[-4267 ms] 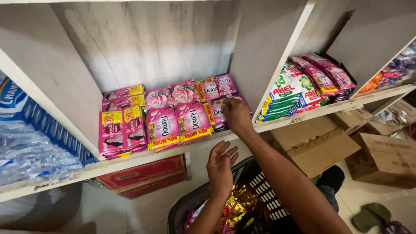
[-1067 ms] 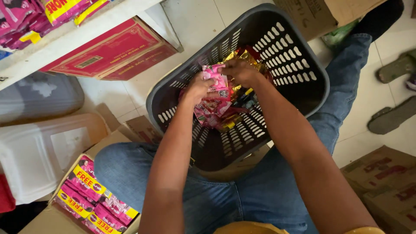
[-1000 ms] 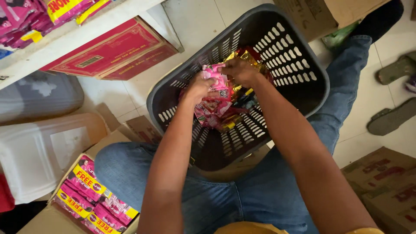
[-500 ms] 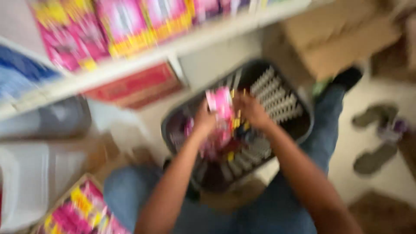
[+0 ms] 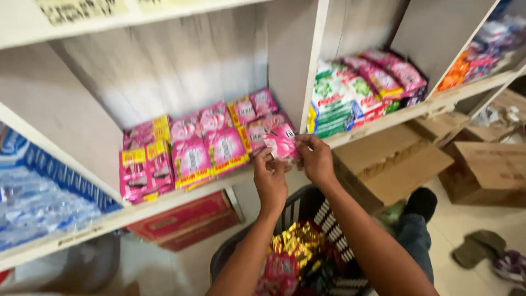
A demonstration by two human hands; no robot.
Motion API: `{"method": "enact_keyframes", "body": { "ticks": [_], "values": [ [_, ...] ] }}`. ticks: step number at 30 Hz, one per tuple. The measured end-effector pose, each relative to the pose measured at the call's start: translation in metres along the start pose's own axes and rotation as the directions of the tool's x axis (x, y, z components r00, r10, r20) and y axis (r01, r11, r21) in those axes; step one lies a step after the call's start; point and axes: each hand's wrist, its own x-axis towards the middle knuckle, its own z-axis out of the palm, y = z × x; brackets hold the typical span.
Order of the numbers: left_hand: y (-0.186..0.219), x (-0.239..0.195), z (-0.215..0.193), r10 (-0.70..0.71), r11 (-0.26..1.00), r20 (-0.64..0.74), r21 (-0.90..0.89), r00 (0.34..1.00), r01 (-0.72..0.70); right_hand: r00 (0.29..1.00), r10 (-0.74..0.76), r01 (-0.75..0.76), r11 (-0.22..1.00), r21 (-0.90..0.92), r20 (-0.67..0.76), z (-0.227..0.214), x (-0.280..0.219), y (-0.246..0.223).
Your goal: Stocking detergent and toothpaste sachets from a basket onto retail shelves.
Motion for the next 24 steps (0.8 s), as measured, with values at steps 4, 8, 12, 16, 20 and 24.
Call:
{"method": "enact_keyframes", "body": {
  "ticks": [4, 8, 12, 16, 20, 24],
  "values": [
    [-0.031, 0.044, 0.014, 0.057, 0.995, -0.019, -0.084, 0.998, -0.058, 0.994, -0.106, 0.106, 0.994, 0.02, -0.02, 0.014, 0.038, -0.005],
    [-0.036, 0.063, 0.018, 0.012, 0.98, 0.017, -0.197, 1.0, -0.009, 0.994, -0.108, 0.108, 0.992, 0.059, 0.001, 0.026, 0.044, -0.02],
    [-0.002, 0.048, 0.011, -0.05, 0.999, 0.062, -0.017, 0.997, 0.051, 0.992, -0.11, 0.103, 0.989, -0.107, -0.059, 0.035, 0.037, -0.034],
    [0.021, 0.022, -0.004, 0.235, 0.812, 0.122, 0.52, 0.964, -0.263, 0.96, -0.259, 0.215, 0.926, -0.31, -0.109, 0.033, 0.045, -0.009],
    [0.026, 0.024, -0.013, 0.327, 0.333, 0.328, 0.838, 0.886, -0.433, 0.825, -0.563, 0.44, 0.587, -0.68, 0.048, 0.028, 0.048, 0.016],
    [0.016, 0.038, -0.014, 0.044, 0.132, 0.35, 0.926, 0.936, -0.353, 0.9, -0.345, 0.38, 0.325, -0.866, 0.265, 0.031, 0.036, -0.016]
  ]
}}
